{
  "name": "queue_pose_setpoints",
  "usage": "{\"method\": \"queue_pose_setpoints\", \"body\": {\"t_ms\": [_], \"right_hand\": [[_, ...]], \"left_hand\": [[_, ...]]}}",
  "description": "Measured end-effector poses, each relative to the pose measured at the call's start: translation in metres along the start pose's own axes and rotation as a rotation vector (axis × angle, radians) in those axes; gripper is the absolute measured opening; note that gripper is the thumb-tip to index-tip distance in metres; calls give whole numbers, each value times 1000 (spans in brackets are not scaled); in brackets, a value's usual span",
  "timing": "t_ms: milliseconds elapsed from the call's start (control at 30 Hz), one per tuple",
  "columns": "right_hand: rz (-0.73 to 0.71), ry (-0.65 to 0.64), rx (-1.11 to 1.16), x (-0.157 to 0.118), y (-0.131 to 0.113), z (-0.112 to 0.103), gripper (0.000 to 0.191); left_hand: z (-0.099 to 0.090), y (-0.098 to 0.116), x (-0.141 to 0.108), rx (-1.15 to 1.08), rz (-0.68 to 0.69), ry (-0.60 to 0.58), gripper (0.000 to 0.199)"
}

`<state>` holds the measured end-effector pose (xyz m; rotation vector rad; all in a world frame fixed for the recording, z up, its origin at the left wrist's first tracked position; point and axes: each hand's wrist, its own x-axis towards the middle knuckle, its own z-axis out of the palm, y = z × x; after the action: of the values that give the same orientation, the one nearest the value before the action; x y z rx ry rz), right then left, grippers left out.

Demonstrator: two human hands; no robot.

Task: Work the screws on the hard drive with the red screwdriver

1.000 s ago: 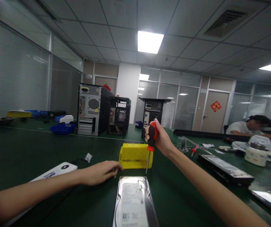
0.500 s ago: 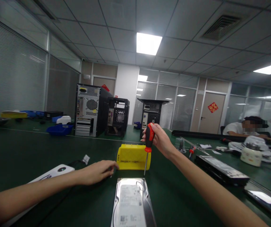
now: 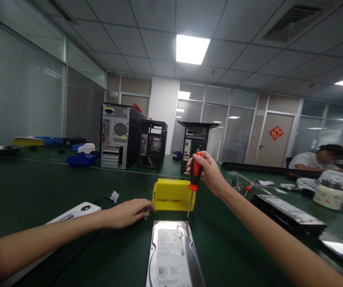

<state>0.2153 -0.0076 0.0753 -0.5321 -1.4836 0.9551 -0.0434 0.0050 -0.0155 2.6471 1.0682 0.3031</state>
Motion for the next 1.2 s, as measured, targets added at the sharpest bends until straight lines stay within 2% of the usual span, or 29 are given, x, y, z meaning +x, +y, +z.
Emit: {"method": "queue_pose_setpoints", "body": {"t_ms": [67,200,333,500,767,967,1200], "right_hand": [[-6,-15,22,-1,-1,3,11],[-22,-43,-20,-4,-2,6,20],[-23,-6,-83,-4,-2,4,19],[-41,-25,-101,-5,-7,5,13],[-72,-32,-41,-4,-3,2,17],[-14,-108,80,-4,-5,-3,20],[-7,-52,18,-2,-10,-4,16]], "left_hand": [[-1,1,0,6,-10,8,26],[-4,8,-4,29,-34,3,27],[-7,14,-8,44,-25,-11,28],[-6,12,-9,38,-34,-3,28],[-4,8,-3,-11,-20,-5,27],[-4,9,-2,-11,-28,-21,27],[-7,12,-3,-31,-31,-42,29]]}}
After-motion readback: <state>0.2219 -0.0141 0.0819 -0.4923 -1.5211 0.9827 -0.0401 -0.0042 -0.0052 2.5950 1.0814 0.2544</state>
